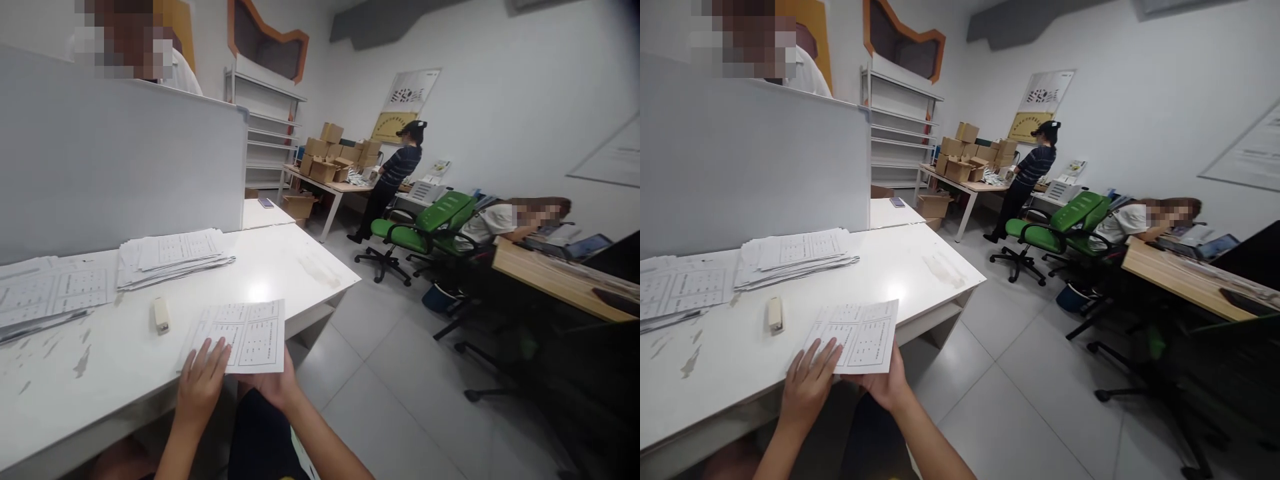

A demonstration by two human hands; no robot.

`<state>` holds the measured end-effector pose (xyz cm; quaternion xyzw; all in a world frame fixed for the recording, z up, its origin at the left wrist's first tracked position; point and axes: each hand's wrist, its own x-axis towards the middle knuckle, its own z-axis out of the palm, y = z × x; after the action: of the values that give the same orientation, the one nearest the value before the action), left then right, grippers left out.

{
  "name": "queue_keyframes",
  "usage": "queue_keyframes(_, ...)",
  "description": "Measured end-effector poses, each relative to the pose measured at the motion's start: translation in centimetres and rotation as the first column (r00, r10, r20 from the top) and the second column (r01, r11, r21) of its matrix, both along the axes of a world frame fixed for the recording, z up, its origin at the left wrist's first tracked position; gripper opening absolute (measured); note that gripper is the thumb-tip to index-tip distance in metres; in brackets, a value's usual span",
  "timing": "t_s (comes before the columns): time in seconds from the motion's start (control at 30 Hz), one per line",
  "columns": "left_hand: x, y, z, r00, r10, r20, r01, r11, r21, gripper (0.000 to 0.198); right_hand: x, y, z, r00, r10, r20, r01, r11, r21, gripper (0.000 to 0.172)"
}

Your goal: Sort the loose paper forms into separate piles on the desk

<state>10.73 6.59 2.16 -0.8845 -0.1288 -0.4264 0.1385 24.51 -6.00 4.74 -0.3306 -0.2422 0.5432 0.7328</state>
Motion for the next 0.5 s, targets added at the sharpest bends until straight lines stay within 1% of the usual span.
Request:
queue_keyframes(0.03,0.5,-0.2,-0.3,0.999,-0.036,-0.017,0.037,0.999,0.015,0.07,0.4,-0.7,0.1,1.0,0.001,-0.023,-0.001,1.0,-0.004,0.072)
queue_keyframes(0.07,1.0,-0.4,-0.5,0.997,-0.067,-0.028,0.067,0.998,0.018,0.069,0.8,-1.3,0.1,0.999,-0.024,-0.024,0.024,0.999,-0.021,0.067)
queue_keyframes(0.17,2.4,-1.2,-1.2,0.991,-0.13,-0.012,0.129,0.991,-0.029,0.062,1.5,-2.3,-0.4,0.988,-0.153,0.007,0.153,0.985,-0.084,0.05)
queue_keyframes(0.23,3.1,-1.5,-1.8,0.988,-0.151,0.021,0.152,0.986,-0.071,0.055,1.8,-2.5,-1.1,0.979,-0.203,-0.017,0.201,0.976,-0.084,0.041)
queue_keyframes(0.3,3.6,-1.5,-2.1,0.989,-0.14,0.041,0.144,0.984,-0.109,0.049,2.2,-2.7,-1.8,0.976,-0.205,-0.079,0.199,0.978,-0.068,0.036)
queue_keyframes(0.4,3.7,-0.8,-2.4,0.995,-0.097,0.016,0.098,0.99,-0.098,0.043,3.3,-2.9,-2.4,0.973,-0.176,-0.148,0.161,0.981,-0.107,0.038)
queue_keyframes(0.5,3.3,-0.1,-2.5,0.998,-0.042,-0.042,0.04,0.998,-0.038,0.042,4.5,-3.2,-2.4,0.969,-0.15,-0.196,0.118,0.98,-0.162,0.051)
